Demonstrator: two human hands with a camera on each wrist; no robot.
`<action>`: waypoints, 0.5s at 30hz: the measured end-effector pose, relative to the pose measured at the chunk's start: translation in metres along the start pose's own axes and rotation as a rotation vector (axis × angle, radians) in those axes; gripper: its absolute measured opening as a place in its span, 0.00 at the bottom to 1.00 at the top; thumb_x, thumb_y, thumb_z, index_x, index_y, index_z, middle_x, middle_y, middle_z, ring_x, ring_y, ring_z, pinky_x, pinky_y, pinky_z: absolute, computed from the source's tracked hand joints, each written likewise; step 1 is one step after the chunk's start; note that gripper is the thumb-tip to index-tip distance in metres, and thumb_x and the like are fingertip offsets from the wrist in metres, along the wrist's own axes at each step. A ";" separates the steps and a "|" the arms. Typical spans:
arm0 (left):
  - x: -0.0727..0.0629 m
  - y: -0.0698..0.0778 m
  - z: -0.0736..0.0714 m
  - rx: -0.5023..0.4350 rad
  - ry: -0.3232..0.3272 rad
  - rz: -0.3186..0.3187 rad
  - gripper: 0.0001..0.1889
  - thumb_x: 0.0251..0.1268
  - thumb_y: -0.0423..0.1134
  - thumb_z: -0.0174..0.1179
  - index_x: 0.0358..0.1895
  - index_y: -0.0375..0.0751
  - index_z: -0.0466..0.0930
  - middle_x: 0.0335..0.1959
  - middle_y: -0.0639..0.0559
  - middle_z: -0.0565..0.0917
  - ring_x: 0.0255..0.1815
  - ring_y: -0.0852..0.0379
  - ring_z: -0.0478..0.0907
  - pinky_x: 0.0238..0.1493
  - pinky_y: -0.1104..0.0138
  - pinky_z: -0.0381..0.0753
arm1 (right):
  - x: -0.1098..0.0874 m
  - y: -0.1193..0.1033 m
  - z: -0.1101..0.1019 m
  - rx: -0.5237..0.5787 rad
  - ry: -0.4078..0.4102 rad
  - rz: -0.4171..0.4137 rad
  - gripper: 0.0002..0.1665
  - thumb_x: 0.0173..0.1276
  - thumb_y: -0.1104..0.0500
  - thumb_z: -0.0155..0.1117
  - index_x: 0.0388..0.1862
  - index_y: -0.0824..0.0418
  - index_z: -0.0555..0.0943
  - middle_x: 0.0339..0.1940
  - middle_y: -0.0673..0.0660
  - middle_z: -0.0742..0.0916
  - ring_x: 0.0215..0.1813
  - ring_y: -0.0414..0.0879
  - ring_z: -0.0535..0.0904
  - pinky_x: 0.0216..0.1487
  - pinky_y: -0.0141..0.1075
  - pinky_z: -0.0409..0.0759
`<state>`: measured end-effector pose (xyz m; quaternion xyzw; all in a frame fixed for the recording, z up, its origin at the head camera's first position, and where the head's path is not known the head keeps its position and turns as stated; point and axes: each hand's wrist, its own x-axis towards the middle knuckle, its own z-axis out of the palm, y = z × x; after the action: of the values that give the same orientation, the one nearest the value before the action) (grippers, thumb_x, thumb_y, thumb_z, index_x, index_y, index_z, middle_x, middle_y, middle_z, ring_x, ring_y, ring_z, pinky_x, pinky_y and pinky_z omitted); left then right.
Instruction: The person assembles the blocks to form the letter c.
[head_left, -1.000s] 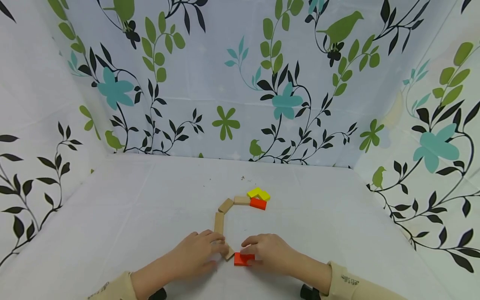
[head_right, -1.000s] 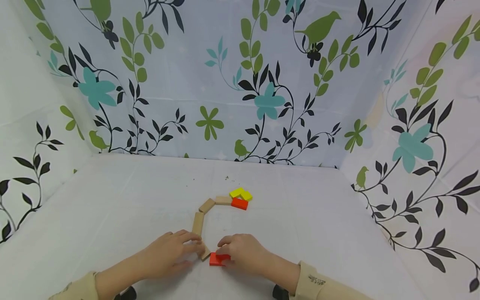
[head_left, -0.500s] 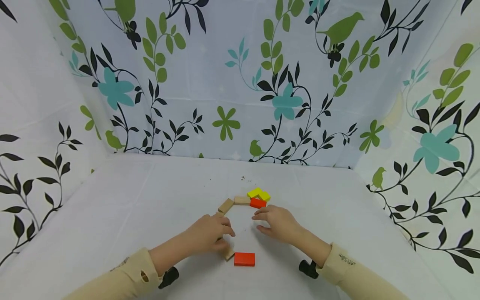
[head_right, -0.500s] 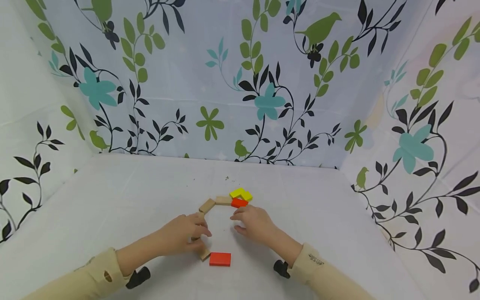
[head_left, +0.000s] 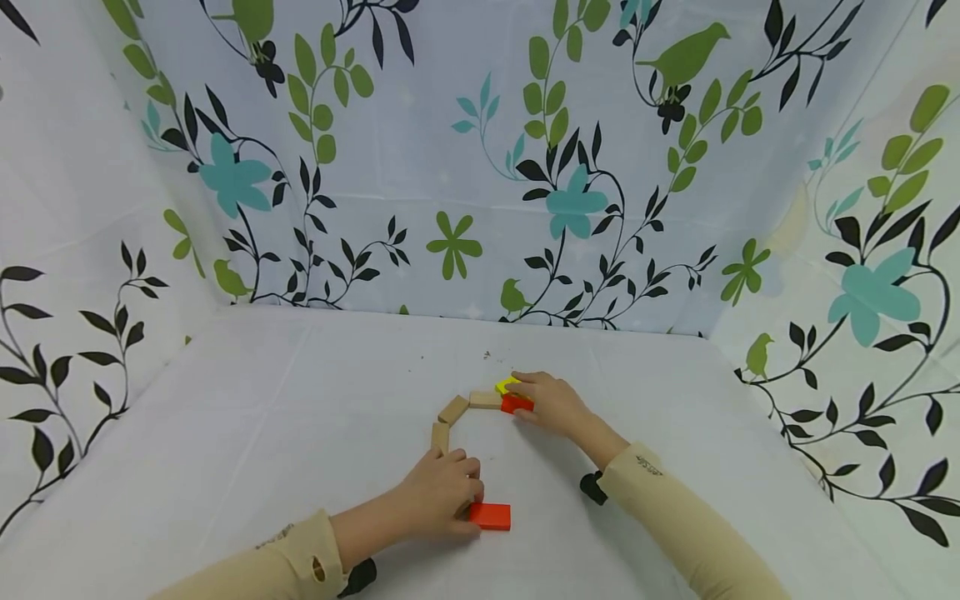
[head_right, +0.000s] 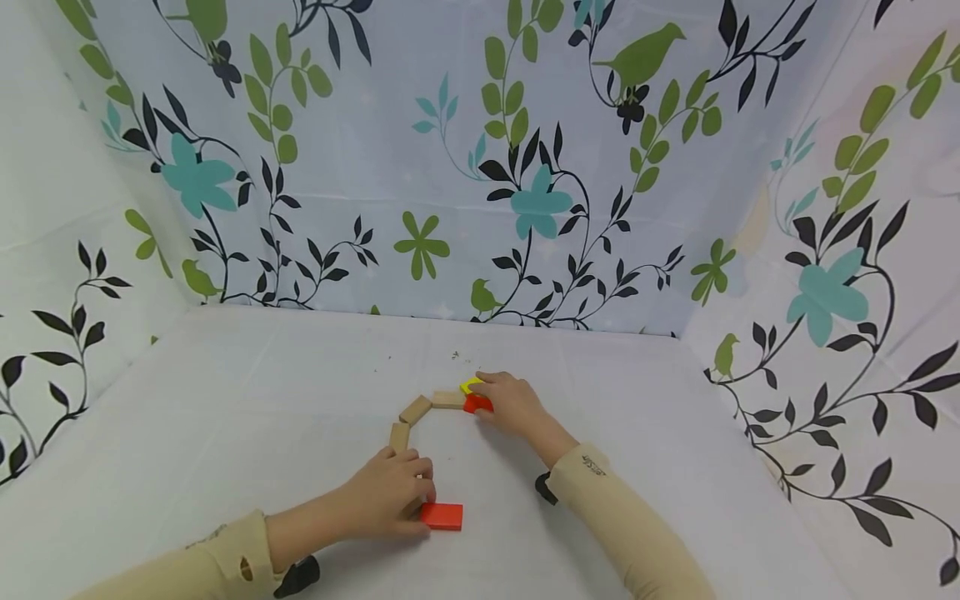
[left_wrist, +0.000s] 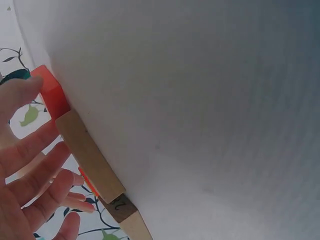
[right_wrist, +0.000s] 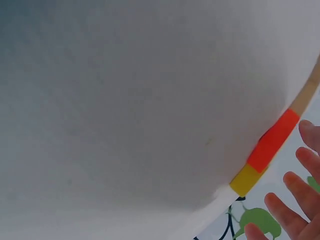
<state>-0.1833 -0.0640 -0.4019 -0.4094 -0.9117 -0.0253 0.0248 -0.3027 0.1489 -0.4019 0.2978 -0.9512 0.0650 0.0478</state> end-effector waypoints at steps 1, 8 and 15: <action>0.000 0.000 0.001 0.006 -0.002 -0.003 0.12 0.47 0.58 0.65 0.29 0.56 0.82 0.30 0.64 0.71 0.31 0.64 0.64 0.29 0.70 0.59 | 0.002 0.001 0.001 0.005 -0.017 0.005 0.25 0.59 0.54 0.66 0.57 0.56 0.77 0.61 0.56 0.75 0.60 0.54 0.70 0.53 0.49 0.71; 0.000 0.000 0.004 -0.006 0.003 -0.014 0.12 0.47 0.57 0.66 0.27 0.55 0.81 0.26 0.64 0.70 0.30 0.64 0.64 0.28 0.70 0.59 | 0.012 0.003 0.006 0.035 -0.098 0.011 0.28 0.60 0.55 0.66 0.60 0.55 0.75 0.64 0.55 0.73 0.63 0.54 0.67 0.60 0.47 0.66; -0.001 -0.001 0.002 -0.039 0.006 -0.011 0.11 0.48 0.55 0.66 0.26 0.54 0.81 0.24 0.64 0.69 0.28 0.64 0.63 0.28 0.70 0.59 | 0.016 0.002 0.007 0.061 -0.150 0.025 0.28 0.61 0.54 0.64 0.60 0.57 0.74 0.62 0.55 0.75 0.62 0.52 0.69 0.61 0.43 0.65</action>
<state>-0.1831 -0.0654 -0.4035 -0.4047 -0.9132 -0.0441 0.0193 -0.3171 0.1407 -0.4067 0.2914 -0.9533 0.0722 -0.0333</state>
